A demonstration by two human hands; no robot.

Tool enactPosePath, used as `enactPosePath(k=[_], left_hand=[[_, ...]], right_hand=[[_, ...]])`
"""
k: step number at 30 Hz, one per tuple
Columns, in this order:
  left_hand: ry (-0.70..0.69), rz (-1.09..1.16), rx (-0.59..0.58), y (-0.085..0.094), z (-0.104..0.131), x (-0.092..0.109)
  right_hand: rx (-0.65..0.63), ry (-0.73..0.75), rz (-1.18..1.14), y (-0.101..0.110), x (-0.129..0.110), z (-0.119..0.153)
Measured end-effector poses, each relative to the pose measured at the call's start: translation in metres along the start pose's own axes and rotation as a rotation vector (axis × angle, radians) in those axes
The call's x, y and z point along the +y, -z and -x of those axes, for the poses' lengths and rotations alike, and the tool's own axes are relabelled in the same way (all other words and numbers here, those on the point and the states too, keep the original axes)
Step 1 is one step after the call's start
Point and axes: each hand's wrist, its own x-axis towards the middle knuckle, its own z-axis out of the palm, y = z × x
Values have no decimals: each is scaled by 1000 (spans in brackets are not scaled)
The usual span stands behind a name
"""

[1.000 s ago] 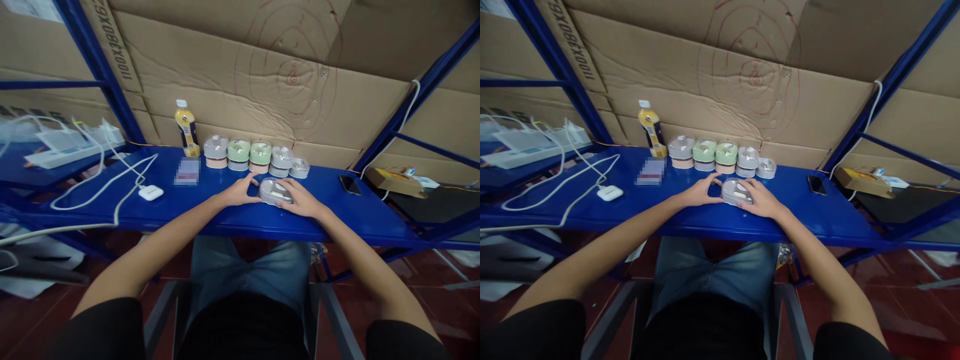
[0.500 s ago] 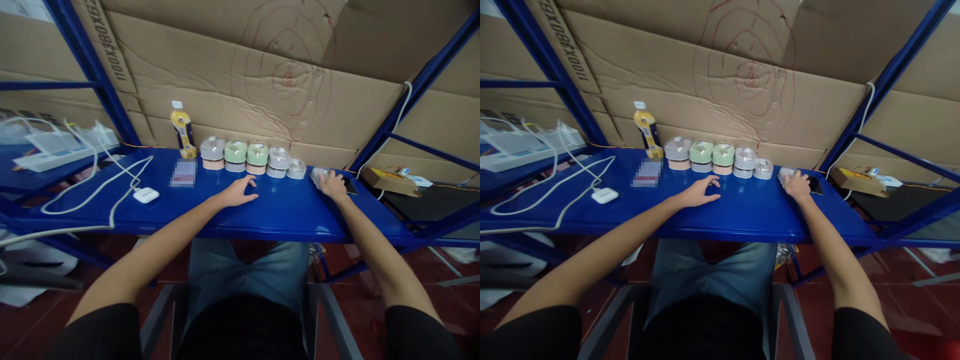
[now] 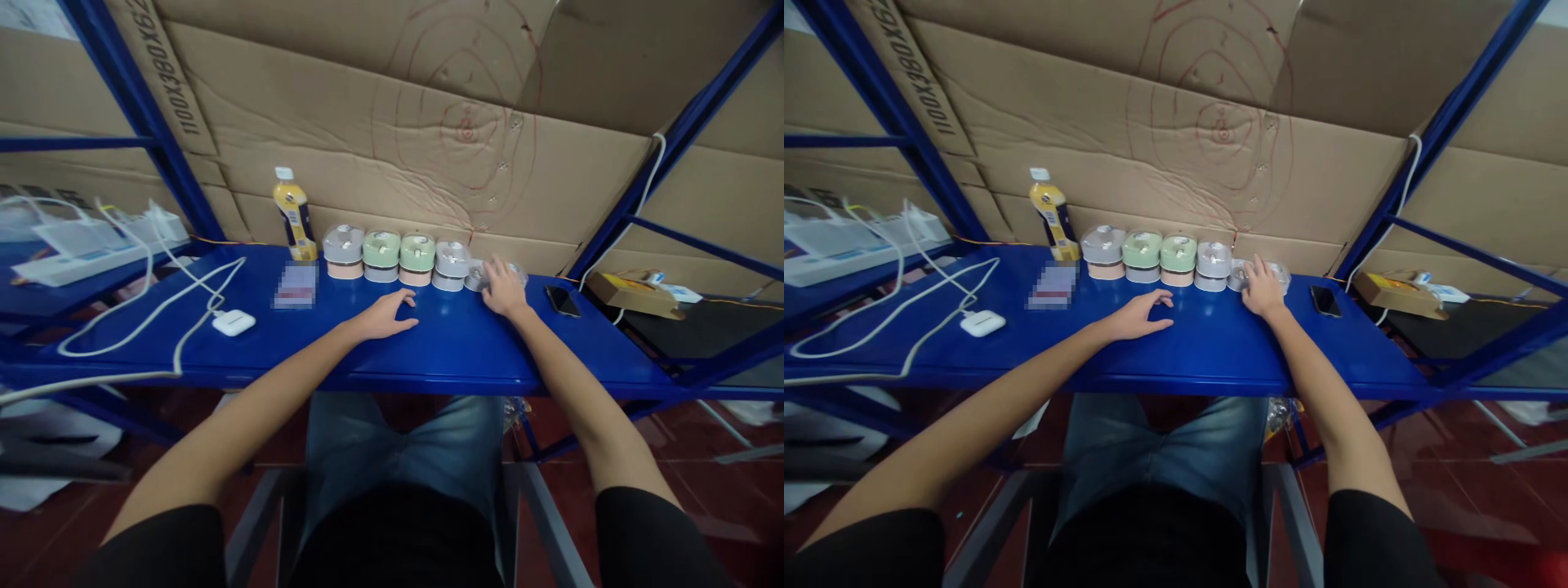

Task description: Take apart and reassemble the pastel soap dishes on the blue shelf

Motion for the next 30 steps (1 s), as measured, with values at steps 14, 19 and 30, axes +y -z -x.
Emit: enactPosePath(k=[14,19,30], left_hand=[[-22,-10,11,-1,-1,-1],[-16,-14,10,0,0,-1],[-1,31,15,2,1,4]], right_hand=[[69,-138,-86,41,-41,46],[-92,-169,-74,35,-48,34],[-202,-366,-78,67,-57,71]])
